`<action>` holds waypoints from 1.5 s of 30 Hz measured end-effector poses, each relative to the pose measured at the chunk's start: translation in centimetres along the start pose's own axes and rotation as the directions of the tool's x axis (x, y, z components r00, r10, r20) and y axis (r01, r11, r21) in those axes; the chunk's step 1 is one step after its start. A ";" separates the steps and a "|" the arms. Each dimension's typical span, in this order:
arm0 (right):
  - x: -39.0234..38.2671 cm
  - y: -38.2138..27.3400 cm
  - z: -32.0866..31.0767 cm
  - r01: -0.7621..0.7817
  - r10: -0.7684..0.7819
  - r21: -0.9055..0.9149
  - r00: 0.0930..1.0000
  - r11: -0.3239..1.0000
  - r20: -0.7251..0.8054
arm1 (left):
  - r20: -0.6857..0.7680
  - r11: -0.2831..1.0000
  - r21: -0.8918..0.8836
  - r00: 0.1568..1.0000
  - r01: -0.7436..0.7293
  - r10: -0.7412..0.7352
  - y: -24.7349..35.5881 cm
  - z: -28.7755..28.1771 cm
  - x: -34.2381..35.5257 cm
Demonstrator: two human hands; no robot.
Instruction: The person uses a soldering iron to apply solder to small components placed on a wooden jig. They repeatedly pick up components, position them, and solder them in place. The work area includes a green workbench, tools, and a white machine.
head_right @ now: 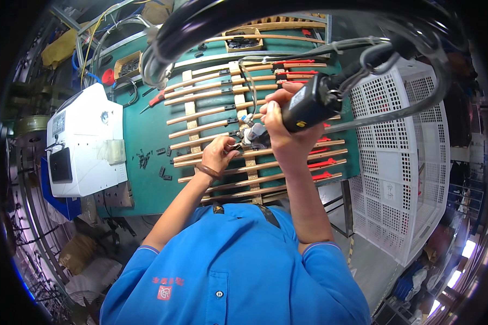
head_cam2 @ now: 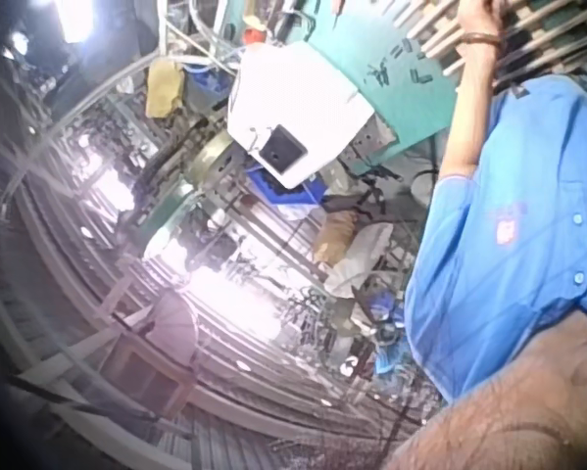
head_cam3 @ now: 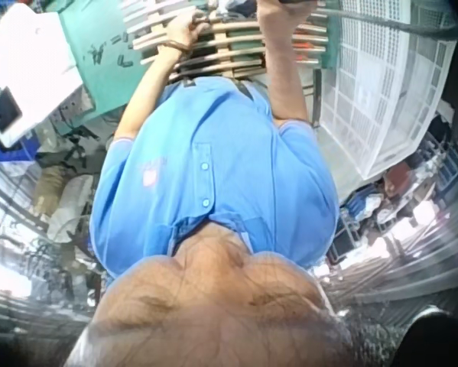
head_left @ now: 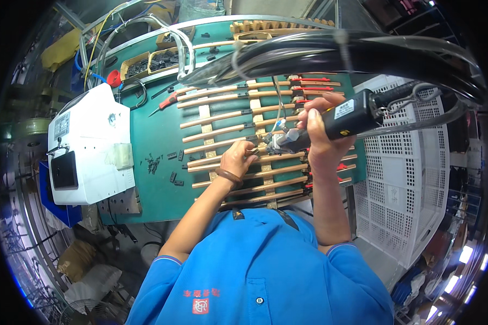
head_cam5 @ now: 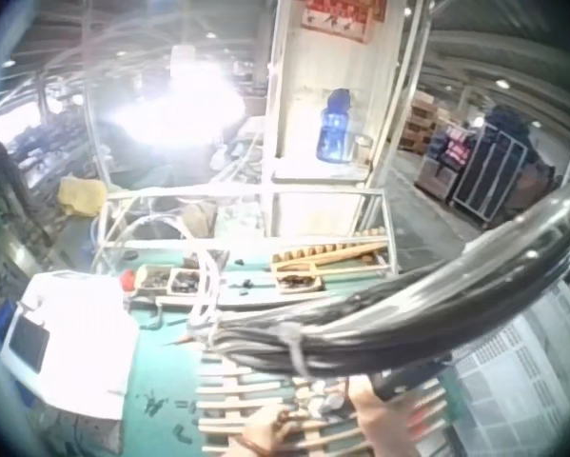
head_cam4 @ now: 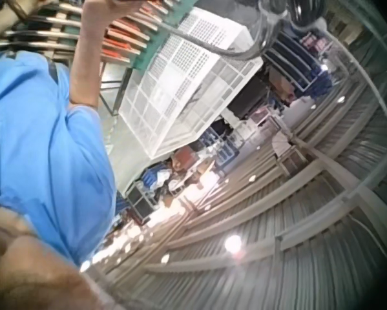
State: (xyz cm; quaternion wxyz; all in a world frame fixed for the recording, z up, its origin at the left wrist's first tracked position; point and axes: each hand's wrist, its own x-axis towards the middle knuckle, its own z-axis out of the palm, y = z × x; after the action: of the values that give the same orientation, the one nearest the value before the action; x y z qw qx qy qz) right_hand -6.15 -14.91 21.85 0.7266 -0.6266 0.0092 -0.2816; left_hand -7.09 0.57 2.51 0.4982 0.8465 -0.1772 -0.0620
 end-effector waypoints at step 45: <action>-3.0 4.9 1.8 0.175 -0.189 -0.190 0.980 0.966 -0.062 | -0.079 0.953 0.087 0.952 -0.289 0.296 -3.0 1.0 0.2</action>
State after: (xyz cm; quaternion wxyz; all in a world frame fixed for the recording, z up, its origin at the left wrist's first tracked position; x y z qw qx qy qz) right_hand -6.07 -11.73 16.75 0.6358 -0.6774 0.0066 -0.3699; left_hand -6.50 1.04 -0.54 0.4778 0.8307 -0.2798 0.0576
